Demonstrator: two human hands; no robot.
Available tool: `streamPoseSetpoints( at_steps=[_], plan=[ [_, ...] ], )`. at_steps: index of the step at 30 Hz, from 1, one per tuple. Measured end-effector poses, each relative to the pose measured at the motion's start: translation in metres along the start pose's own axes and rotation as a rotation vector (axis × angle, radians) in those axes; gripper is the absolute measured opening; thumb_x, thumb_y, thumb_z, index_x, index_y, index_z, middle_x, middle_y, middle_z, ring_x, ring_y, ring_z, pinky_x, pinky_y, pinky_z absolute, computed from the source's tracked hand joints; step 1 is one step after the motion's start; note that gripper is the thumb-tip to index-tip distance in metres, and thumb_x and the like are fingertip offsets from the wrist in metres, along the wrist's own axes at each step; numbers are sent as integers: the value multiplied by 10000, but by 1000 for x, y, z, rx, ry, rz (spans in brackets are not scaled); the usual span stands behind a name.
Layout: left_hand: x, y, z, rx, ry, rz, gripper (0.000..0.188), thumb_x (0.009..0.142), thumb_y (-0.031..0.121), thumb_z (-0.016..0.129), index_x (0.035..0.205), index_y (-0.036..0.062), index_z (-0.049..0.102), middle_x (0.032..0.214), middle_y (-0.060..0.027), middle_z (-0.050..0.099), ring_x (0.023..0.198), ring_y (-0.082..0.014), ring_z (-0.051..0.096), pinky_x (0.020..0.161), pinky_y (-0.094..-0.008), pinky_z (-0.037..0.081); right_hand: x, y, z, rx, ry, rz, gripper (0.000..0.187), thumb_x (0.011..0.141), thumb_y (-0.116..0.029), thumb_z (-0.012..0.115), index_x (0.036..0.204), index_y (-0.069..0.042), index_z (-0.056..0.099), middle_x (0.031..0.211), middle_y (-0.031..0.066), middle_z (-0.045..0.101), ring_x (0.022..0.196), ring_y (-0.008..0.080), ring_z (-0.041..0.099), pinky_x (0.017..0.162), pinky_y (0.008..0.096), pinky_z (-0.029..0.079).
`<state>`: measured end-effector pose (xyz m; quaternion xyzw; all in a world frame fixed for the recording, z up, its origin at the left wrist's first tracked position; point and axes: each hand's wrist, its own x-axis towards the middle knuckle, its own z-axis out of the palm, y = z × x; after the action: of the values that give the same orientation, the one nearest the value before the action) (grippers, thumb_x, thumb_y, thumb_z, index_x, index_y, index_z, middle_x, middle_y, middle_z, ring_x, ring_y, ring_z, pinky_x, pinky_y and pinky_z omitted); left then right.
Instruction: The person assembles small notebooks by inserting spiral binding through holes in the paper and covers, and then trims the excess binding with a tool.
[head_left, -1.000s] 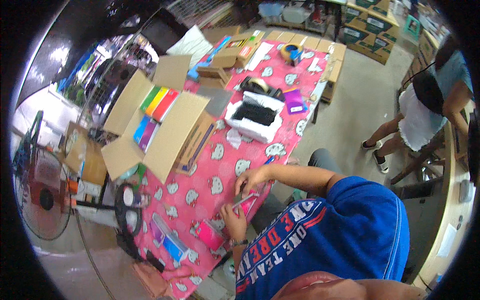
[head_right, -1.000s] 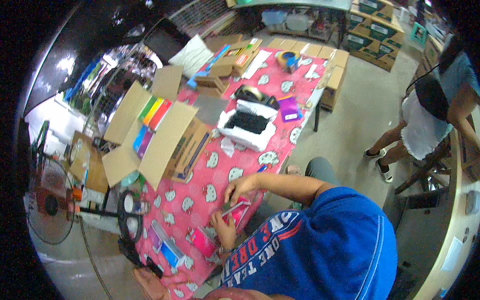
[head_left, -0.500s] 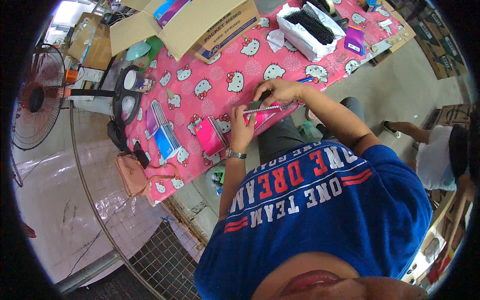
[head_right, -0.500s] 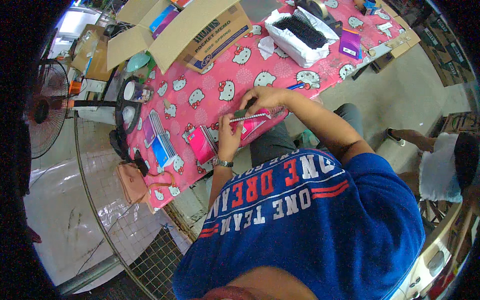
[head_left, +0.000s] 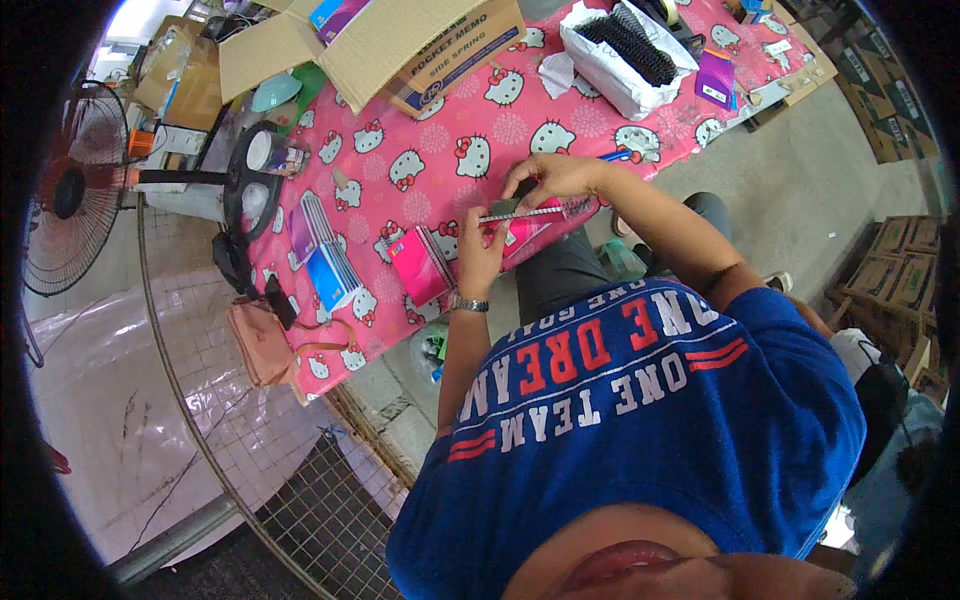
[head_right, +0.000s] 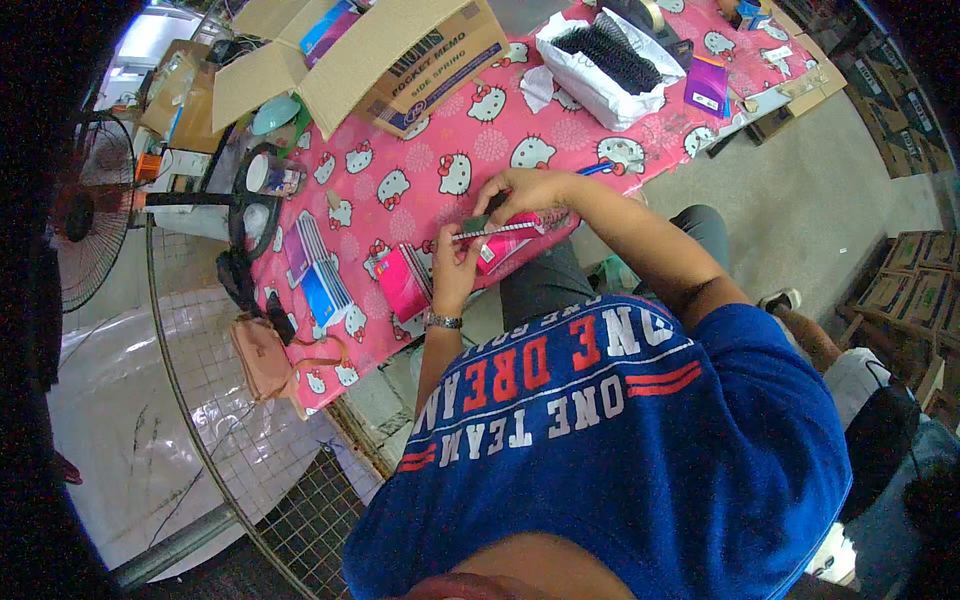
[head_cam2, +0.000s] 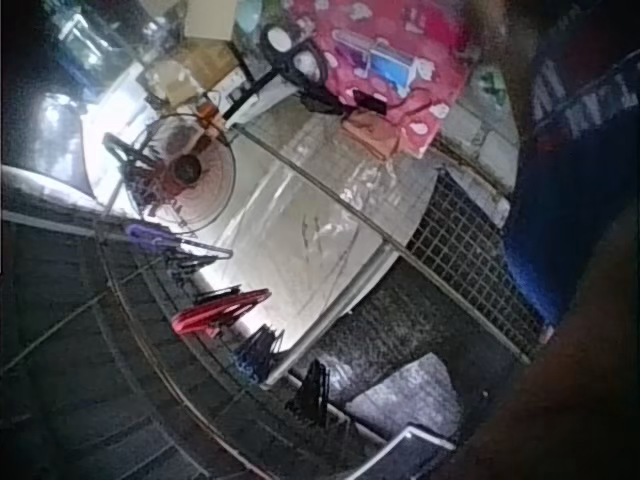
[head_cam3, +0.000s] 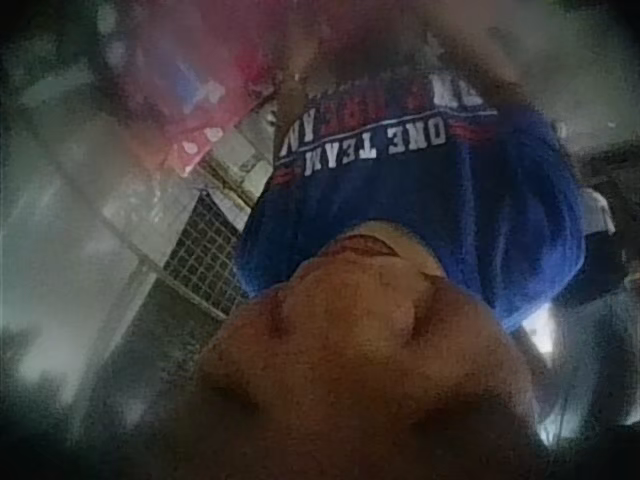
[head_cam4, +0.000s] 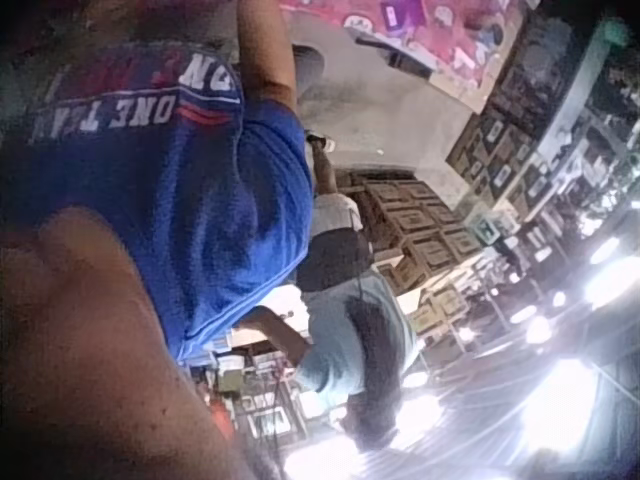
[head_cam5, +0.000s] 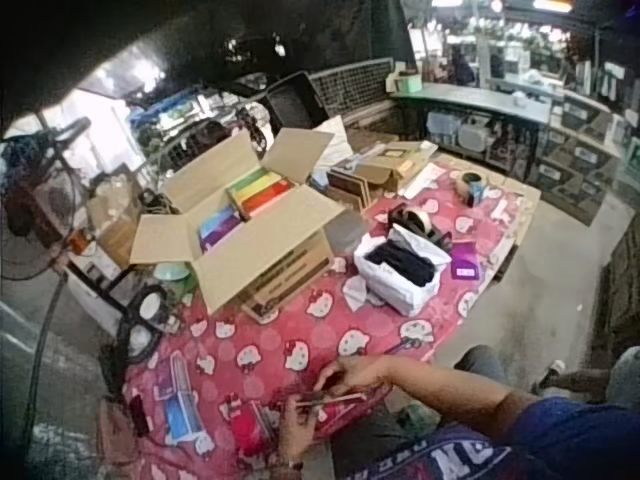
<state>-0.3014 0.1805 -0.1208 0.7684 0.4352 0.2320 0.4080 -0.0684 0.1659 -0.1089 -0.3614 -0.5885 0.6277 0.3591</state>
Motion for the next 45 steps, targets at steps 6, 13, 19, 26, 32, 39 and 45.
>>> streamPoseSetpoints(
  at_steps=[6, 13, 19, 26, 32, 39, 45],
  plan=[
    [0, -18, 1, 14, 18, 63, 312, 861, 147, 700, 1076, 7, 522, 997, -134, 597, 864, -192, 601, 673, -320, 488, 4, -6, 1, 92, -53, 20, 349, 731, -78, 766, 1071, -46, 694, 1122, 67, 630, 1066, 207, 569, 955, 325, 413],
    [0, -12, 1, -146, 59, 25, 245, 893, 111, 665, 1062, 8, 520, 905, -77, 603, 787, -140, 609, 656, -277, 492, -18, 14, -42, -1076, 597, 238, 560, 632, -279, 809, 1167, -209, 659, 1384, 65, 473, 1301, 347, 383, 995, 564, 356],
    [-23, -24, 4, -306, 202, -33, 194, 971, 125, 563, 1101, -13, 523, 882, -62, 614, 734, -145, 657, 643, -256, 490, -80, 45, -11, -1169, 867, 65, 674, 749, -329, 739, 1344, -148, 477, 1399, 153, 436, 1315, 365, 383, 1043, 518, 337],
    [-26, -17, 18, -312, 338, 49, 237, 989, 171, 539, 1122, -25, 535, 874, -66, 599, 685, -157, 669, 620, -253, 516, -113, 50, 22, -1318, 670, 242, 576, 858, -383, 626, 1314, -58, 488, 1189, 188, 520, 1136, 362, 488, 976, 485, 388],
    [-24, -34, 16, -263, 281, 75, 235, 978, 158, 558, 1136, -9, 509, 908, -76, 600, 684, -155, 667, 638, -256, 531, -89, 29, 62, -747, 848, -4, 536, 841, -316, 670, 1279, -50, 511, 1127, 208, 523, 1076, 390, 513, 936, 453, 420],
    [-24, -41, 30, -361, 425, 195, 167, 962, 49, 525, 1122, 4, 522, 850, -54, 618, 727, -107, 626, 615, -249, 495, -52, 9, 98, -798, 558, -230, 555, 781, -301, 717, 1264, -86, 549, 1113, 174, 549, 1040, 368, 527, 920, 467, 420],
    [-29, -46, 20, -223, 300, 30, 256, 877, -60, 533, 1126, -6, 558, 896, -102, 639, 741, -166, 655, 653, -307, 515, -42, 0, 103, -972, 530, -183, 574, 753, -333, 716, 1251, -91, 569, 1093, 161, 556, 1026, 351, 533, 909, 453, 429]
  ],
)
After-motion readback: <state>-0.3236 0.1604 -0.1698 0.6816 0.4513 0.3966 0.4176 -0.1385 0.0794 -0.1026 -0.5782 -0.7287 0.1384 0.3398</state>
